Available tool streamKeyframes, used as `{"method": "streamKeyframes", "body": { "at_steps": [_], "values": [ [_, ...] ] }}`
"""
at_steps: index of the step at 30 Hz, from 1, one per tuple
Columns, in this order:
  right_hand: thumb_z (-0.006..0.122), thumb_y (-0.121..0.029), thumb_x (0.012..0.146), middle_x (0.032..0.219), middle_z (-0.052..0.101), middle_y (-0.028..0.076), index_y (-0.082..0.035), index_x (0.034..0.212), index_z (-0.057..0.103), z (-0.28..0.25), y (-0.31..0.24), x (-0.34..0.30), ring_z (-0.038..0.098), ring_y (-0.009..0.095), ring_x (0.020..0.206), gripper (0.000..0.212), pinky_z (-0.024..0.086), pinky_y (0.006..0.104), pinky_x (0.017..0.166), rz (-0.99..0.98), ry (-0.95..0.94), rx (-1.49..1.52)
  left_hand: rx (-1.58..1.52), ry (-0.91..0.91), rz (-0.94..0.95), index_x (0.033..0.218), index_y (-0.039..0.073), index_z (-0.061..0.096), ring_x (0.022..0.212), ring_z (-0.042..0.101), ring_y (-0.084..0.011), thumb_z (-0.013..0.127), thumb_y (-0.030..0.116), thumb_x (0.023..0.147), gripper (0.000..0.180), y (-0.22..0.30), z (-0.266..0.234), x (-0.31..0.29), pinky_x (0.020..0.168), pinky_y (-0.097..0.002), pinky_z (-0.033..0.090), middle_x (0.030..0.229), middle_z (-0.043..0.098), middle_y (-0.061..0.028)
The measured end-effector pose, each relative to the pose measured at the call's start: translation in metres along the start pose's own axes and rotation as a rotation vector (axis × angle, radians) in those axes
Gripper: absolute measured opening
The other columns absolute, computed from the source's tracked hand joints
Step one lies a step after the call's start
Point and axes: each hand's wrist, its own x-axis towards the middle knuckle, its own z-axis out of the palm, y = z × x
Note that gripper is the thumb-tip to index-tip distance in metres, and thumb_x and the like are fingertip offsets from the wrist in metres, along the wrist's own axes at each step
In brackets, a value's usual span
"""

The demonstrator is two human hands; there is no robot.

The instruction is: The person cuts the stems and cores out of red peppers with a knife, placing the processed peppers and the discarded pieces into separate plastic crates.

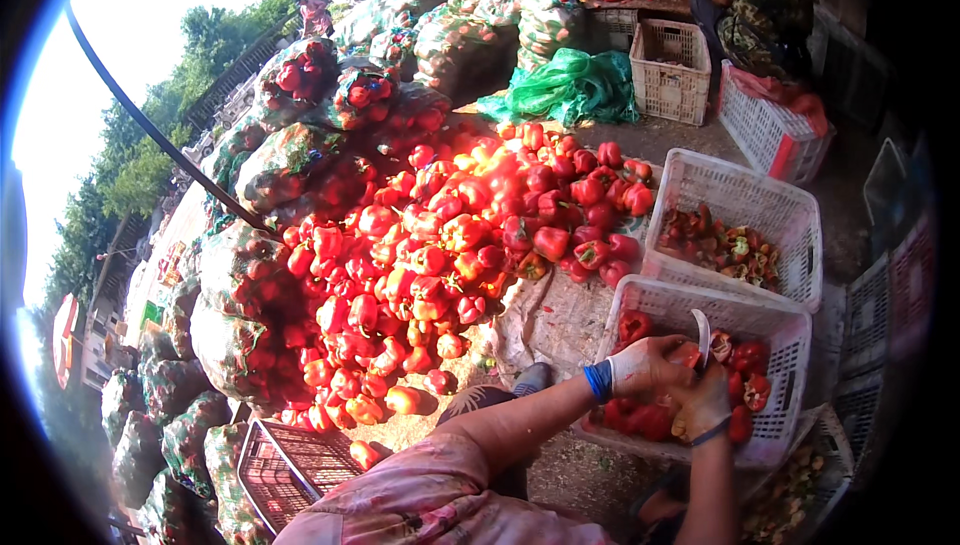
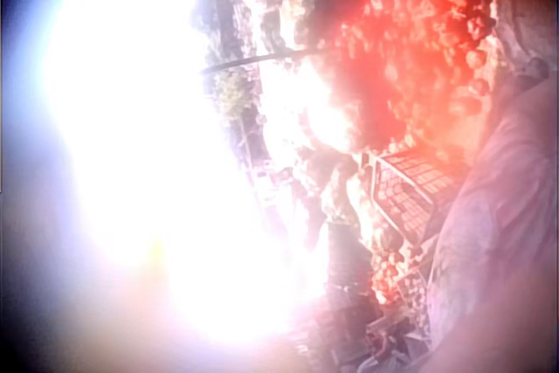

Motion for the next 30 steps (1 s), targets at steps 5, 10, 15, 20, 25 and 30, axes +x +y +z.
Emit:
{"method": "streamKeyframes", "body": {
  "at_steps": [5,10,15,20,25,30],
  "values": [
    [0.079,-0.004,0.069,0.072,0.065,0.004,-0.001,0.099,0.067,-0.003,-0.020,-0.006,0.060,0.012,0.049,0.033,0.046,0.0277,0.041,0.005,-0.087,0.138,-0.097,0.045,-0.015,0.121,0.002,0.063,0.096,0.061,-0.0107,0.075,0.026,0.073,0.055,0.029,-0.004,-0.016,0.087,-0.0301,0.050,0.102,0.069,-0.0066],
    [0.077,-0.008,0.074,0.070,0.064,0.004,-0.002,0.101,0.066,0.011,-0.018,-0.008,0.059,0.014,0.047,0.030,0.042,0.0265,0.038,-0.031,0.035,0.121,-0.191,0.077,0.003,0.121,0.003,0.063,0.100,0.061,-0.0118,0.072,0.021,0.077,0.048,0.008,0.006,-0.005,0.089,-0.0295,0.050,0.112,0.066,-0.0070],
    [0.075,-0.013,0.078,0.067,0.060,0.003,-0.005,0.105,0.064,0.021,-0.054,-0.027,0.056,0.013,0.046,0.030,0.039,0.0256,0.037,0.034,-0.020,0.066,0.307,0.003,0.535,0.122,0.006,0.063,0.111,0.059,-0.0170,0.068,0.017,0.086,0.038,-0.015,-0.015,-0.006,0.093,-0.0316,0.049,0.123,0.061,-0.0076],
    [0.070,-0.019,0.086,0.060,0.053,0.002,-0.010,0.116,0.057,0.014,-0.057,-0.035,0.048,0.011,0.041,0.034,0.031,0.0263,0.031,0.101,-0.097,0.324,-0.292,0.033,0.080,0.128,0.005,0.062,0.106,0.060,-0.0169,0.063,0.036,0.095,0.045,0.010,-0.008,-0.019,0.094,-0.0328,0.048,0.117,0.064,-0.0077],
    [0.053,-0.040,0.099,0.076,0.055,0.000,-0.007,0.111,0.056,-0.007,-0.004,-0.006,0.048,0.009,0.052,0.035,0.044,0.0282,0.050,0.035,-0.277,1.217,-0.490,-0.019,0.026,0.129,0.001,0.055,0.079,0.066,-0.0148,0.063,0.033,0.097,0.046,0.008,0.006,0.014,0.068,-0.0261,0.054,0.100,0.068,-0.0068],
    [0.059,-0.031,0.097,0.073,0.064,0.004,-0.004,0.096,0.062,-0.006,-0.022,-0.010,0.055,0.012,0.049,0.027,0.045,0.0279,0.044,0.194,0.061,0.976,-0.320,0.207,-0.218,0.122,0.006,0.061,0.063,0.065,-0.0160,0.063,0.043,0.094,0.046,-0.028,-0.006,0.027,0.043,-0.0289,0.051,0.087,0.066,-0.0093]
  ]
}}
